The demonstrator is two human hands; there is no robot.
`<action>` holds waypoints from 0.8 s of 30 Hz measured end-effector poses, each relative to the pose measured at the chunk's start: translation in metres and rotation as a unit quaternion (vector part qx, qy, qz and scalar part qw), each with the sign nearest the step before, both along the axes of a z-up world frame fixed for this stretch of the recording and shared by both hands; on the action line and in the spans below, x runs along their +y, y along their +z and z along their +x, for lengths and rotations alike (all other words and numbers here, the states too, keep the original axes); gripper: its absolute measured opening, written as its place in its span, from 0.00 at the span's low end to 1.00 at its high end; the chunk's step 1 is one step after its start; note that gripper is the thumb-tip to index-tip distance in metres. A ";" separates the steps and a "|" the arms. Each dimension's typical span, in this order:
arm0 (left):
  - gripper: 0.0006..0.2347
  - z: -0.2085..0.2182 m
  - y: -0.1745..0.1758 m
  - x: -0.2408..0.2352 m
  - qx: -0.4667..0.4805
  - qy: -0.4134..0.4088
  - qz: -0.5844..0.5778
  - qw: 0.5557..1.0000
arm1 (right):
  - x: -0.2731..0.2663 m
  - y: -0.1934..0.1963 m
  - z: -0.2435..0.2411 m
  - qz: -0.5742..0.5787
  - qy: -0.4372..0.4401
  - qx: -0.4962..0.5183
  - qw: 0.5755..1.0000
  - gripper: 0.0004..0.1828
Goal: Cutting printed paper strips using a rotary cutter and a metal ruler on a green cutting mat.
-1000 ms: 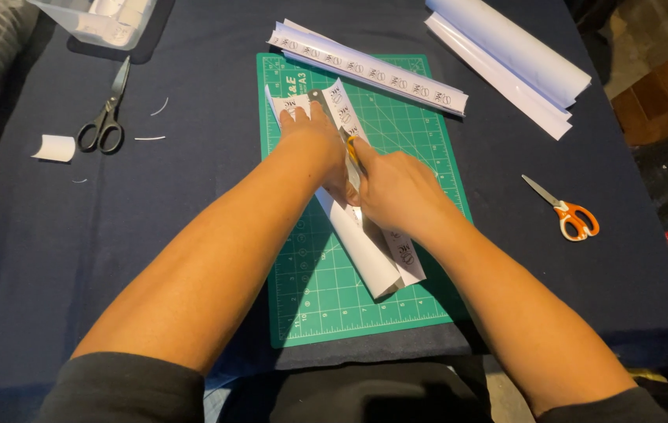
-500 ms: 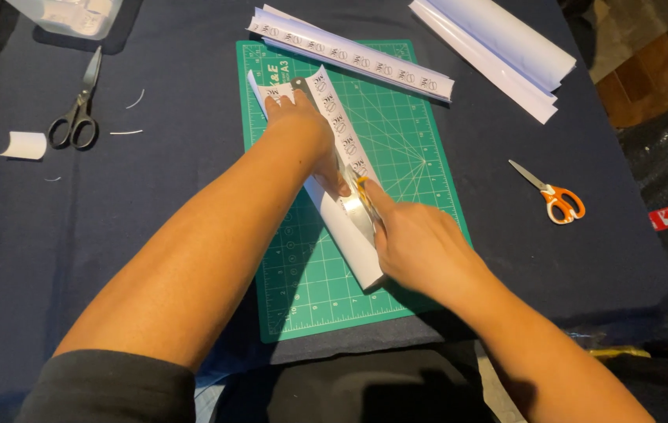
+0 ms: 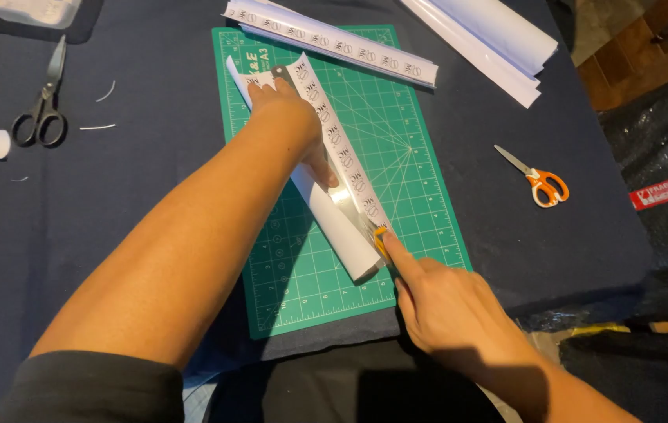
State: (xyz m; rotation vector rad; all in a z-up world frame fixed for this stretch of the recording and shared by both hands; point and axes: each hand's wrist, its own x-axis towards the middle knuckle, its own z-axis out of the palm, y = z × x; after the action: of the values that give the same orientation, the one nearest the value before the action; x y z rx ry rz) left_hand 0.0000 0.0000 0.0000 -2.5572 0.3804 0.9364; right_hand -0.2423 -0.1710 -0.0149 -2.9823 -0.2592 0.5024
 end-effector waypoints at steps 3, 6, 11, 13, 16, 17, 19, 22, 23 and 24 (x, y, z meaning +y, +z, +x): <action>0.61 0.005 -0.005 -0.002 0.015 -0.001 0.014 1.000 | -0.006 -0.004 -0.017 -0.007 -0.011 0.006 1.000 0.39; 0.62 0.007 -0.007 -0.003 0.005 0.005 0.009 1.000 | -0.011 -0.004 -0.032 -0.025 -0.034 0.026 0.999 0.41; 0.62 0.009 -0.008 -0.002 0.002 0.011 -0.001 1.000 | -0.022 -0.012 -0.056 -0.047 -0.035 0.013 0.998 0.40; 0.62 0.009 -0.008 -0.002 0.000 0.014 -0.001 1.000 | -0.027 -0.015 -0.065 -0.077 -0.041 0.030 0.996 0.41; 0.61 0.007 -0.006 -0.002 0.006 0.006 0.005 1.000 | -0.041 -0.027 -0.079 -0.060 -0.024 0.009 0.998 0.41; 0.60 0.008 -0.006 -0.002 0.003 0.007 0.004 1.000 | -0.045 -0.030 -0.083 -0.045 0.002 -0.028 0.999 0.42; 0.60 0.008 -0.007 -0.002 -0.001 0.009 0.002 1.000 | -0.048 -0.032 -0.088 -0.029 0.026 -0.065 0.997 0.42; 0.61 0.006 -0.007 -0.002 -0.001 0.017 -0.003 1.000 | -0.050 -0.021 -0.087 -0.035 0.010 -0.038 0.999 0.41; 0.61 0.005 -0.005 -0.002 0.003 0.009 -0.001 1.000 | -0.053 -0.014 -0.084 0.040 -0.003 -0.010 0.999 0.41; 0.60 0.004 -0.002 -0.001 0.006 0.002 0.001 1.000 | -0.055 -0.006 -0.081 0.115 -0.014 0.017 0.993 0.41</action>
State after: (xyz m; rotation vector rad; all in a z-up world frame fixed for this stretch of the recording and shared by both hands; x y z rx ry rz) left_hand 0.0035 -0.0005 -0.0021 -2.5513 0.3780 0.9543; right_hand -0.3237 -0.2263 -0.0211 -2.7475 -0.2520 0.4851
